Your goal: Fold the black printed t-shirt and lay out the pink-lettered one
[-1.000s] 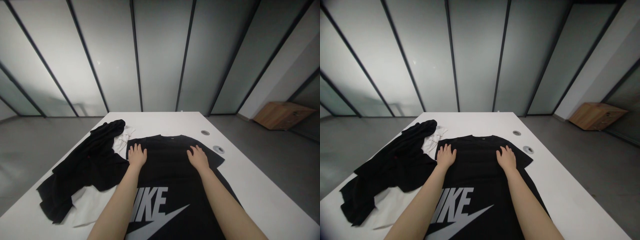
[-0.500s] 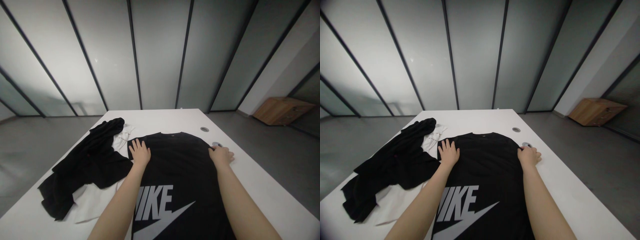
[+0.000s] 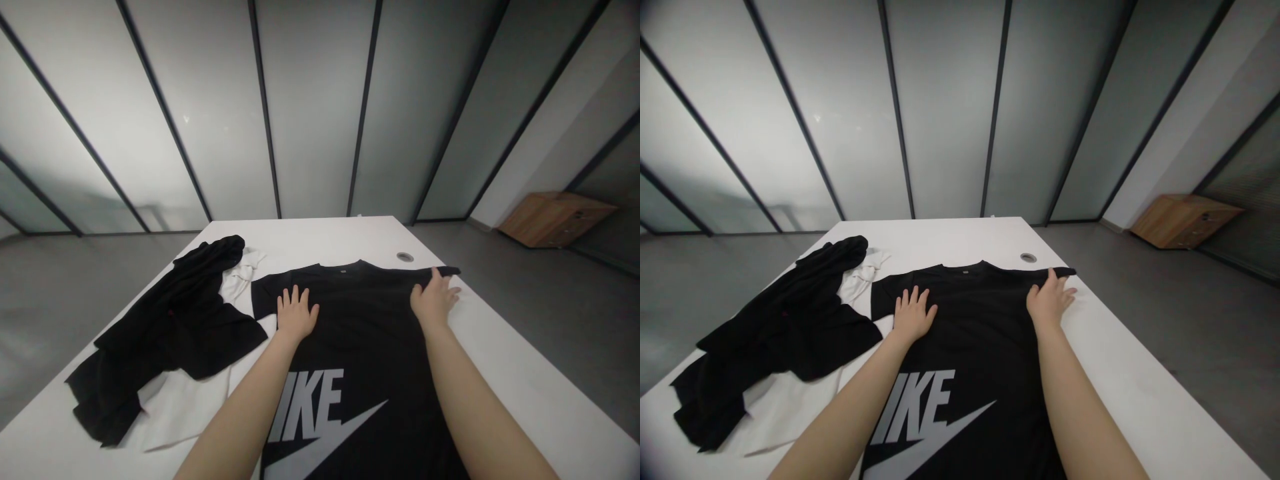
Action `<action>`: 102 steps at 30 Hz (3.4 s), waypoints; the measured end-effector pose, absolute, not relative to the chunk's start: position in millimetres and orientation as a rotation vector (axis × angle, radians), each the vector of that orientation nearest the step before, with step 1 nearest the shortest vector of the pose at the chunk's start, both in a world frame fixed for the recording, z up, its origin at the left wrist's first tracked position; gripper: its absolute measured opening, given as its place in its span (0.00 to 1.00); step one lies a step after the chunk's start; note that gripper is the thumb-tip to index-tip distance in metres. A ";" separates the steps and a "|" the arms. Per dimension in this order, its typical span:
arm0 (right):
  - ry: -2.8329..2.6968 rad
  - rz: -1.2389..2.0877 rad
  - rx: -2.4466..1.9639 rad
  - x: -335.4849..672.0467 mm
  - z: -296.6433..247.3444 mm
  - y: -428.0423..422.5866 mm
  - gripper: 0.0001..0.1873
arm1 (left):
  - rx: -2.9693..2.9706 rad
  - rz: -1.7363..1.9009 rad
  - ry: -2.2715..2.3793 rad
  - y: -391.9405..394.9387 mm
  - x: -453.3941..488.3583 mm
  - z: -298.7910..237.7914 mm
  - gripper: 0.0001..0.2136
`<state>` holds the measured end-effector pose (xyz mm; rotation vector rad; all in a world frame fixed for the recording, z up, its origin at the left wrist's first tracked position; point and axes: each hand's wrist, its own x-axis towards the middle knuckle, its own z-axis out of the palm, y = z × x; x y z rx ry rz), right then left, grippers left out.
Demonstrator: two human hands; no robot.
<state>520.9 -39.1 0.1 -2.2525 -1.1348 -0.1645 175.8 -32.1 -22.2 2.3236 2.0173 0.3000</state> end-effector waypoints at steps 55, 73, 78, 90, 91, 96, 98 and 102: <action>-2.081 0.166 -2.234 422.1 -19.5 -7.6 0.43 | 2.390 0.505 1.998 2.8 114.1 2.7 0.24; -2.163 0.316 -2.365 401.7 1.2 -100.5 0.42 | 2.394 0.006 2.095 -94.2 147.6 1.2 0.30; -2.168 0.238 -2.208 371.2 11.1 -88.7 0.39 | 2.467 0.280 1.901 -69.1 180.9 3.8 0.32; -1.995 0.158 -2.317 443.3 -23.1 -9.4 0.36 | 2.229 0.315 2.073 10.6 130.7 -22.4 0.31; -1.993 0.142 -2.309 447.4 -25.0 -8.9 0.36 | 2.220 0.331 2.093 9.2 124.6 -22.4 0.30; -1.938 0.033 -2.176 455.6 -27.5 -15.8 0.35 | 2.161 0.377 2.213 -3.2 104.4 -21.3 0.27; -1.907 0.017 -2.136 453.8 -21.6 -22.1 0.31 | 2.149 0.347 2.243 -5.9 104.1 -17.6 0.26; -1.992 0.080 -2.141 433.2 -12.5 -40.2 0.28 | 2.055 0.223 2.263 -3.2 107.5 -11.3 0.28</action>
